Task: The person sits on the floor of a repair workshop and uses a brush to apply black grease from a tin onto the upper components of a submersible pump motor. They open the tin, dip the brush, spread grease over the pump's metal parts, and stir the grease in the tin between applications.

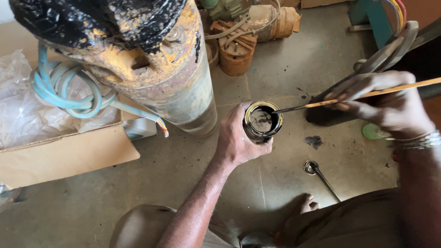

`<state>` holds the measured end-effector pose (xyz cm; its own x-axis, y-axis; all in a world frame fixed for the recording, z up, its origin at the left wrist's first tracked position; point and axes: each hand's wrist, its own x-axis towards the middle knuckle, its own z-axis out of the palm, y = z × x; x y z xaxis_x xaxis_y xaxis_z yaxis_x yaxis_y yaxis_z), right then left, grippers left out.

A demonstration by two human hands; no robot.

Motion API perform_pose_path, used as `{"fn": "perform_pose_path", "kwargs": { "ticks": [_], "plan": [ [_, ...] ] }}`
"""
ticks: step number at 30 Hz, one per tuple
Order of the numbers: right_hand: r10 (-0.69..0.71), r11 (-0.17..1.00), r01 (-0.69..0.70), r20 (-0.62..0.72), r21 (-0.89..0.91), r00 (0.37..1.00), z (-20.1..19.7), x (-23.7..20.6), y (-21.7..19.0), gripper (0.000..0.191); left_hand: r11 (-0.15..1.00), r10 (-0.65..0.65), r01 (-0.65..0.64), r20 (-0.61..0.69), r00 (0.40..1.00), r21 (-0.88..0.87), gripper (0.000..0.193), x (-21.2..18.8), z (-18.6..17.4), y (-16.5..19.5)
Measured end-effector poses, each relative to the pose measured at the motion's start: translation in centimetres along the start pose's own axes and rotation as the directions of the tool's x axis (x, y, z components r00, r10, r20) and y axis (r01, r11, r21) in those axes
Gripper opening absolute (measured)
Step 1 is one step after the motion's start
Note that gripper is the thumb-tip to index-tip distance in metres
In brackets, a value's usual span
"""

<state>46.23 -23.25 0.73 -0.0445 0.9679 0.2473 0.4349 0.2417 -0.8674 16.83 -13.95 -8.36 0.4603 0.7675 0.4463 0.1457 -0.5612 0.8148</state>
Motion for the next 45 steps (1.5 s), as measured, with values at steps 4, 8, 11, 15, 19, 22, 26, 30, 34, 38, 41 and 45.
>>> {"fn": "perform_pose_path", "kwargs": {
  "ticks": [4, 8, 11, 15, 19, 22, 26, 30, 34, 38, 41, 45],
  "plan": [
    [-0.031, 0.995, 0.039, 0.087, -0.094, 0.996, 2.7, 0.7, 1.1, 0.011, 1.000, -0.015, 0.015, 0.010, 1.000, -0.012, 0.067, -0.2, 0.3, 0.2],
    [-0.043, 0.999, 0.041, 0.091, 0.023, 0.995, 1.1, 0.2, 1.0, 0.009, 1.000, 0.011, -0.011, 0.009, 1.000, -0.010, 0.069, -0.1, 0.1, 0.1],
    [-0.010, 0.997, 0.007, 0.032, 0.077, 0.999, -0.7, -0.4, 0.7, 0.006, 0.999, 0.034, -0.034, 0.000, 0.999, 0.002, 0.070, 0.1, 0.0, 0.1],
    [0.021, 0.978, -0.008, -0.062, 0.207, 0.998, 0.7, -0.6, 1.1, 0.005, 1.000, 0.015, -0.015, 0.020, 1.000, -0.016, 0.069, 0.2, 0.2, 0.4],
    [0.263, 0.961, -0.249, -0.114, 0.124, 0.958, 3.6, -0.1, 1.4, 0.010, 0.999, -0.014, 0.015, 0.040, 0.999, -0.033, 0.067, 0.0, 0.1, 0.6],
    [0.331, 0.940, -0.312, -0.138, 0.139, 0.934, 3.6, 0.2, 0.8, 0.008, 1.000, -0.002, 0.002, 0.031, 1.000, -0.007, 0.068, 0.0, -0.2, 0.4],
    [0.290, 0.951, -0.263, -0.163, 0.165, 0.943, 1.4, -0.1, -0.3, 0.004, 1.000, 0.007, -0.007, 0.017, 1.000, 0.006, 0.071, 0.0, -0.4, 0.1],
    [0.231, 0.972, -0.223, -0.164, 0.067, 0.959, 1.1, -0.1, -0.7, 0.005, 1.000, 0.009, -0.009, 0.019, 1.000, 0.007, 0.071, -0.1, -0.1, -0.1],
    [-0.022, 0.983, 0.030, 0.049, -0.182, 0.999, 3.7, 0.9, -1.6, 0.005, 0.998, 0.050, -0.048, 0.047, 0.998, -0.041, 0.072, -0.5, 0.4, -0.4],
    [-0.181, 0.902, 0.227, 0.156, -0.368, 0.971, 7.2, 1.6, -3.6, 0.011, 0.999, -0.014, 0.017, 0.118, 0.993, -0.031, 0.073, -1.2, 1.4, -0.4],
    [-0.155, 0.877, 0.199, 0.136, -0.437, 0.979, 8.0, 2.0, -5.0, 0.012, 0.998, -0.021, 0.031, 0.151, 0.988, -0.060, 0.073, -1.6, 1.8, -0.3],
    [0.104, 0.845, -0.010, 0.147, -0.535, 0.984, 7.3, 2.1, -5.9, 0.012, 0.996, -0.063, 0.075, 0.188, 0.980, -0.057, 0.075, -1.8, 1.7, -0.3]
  ]
}}
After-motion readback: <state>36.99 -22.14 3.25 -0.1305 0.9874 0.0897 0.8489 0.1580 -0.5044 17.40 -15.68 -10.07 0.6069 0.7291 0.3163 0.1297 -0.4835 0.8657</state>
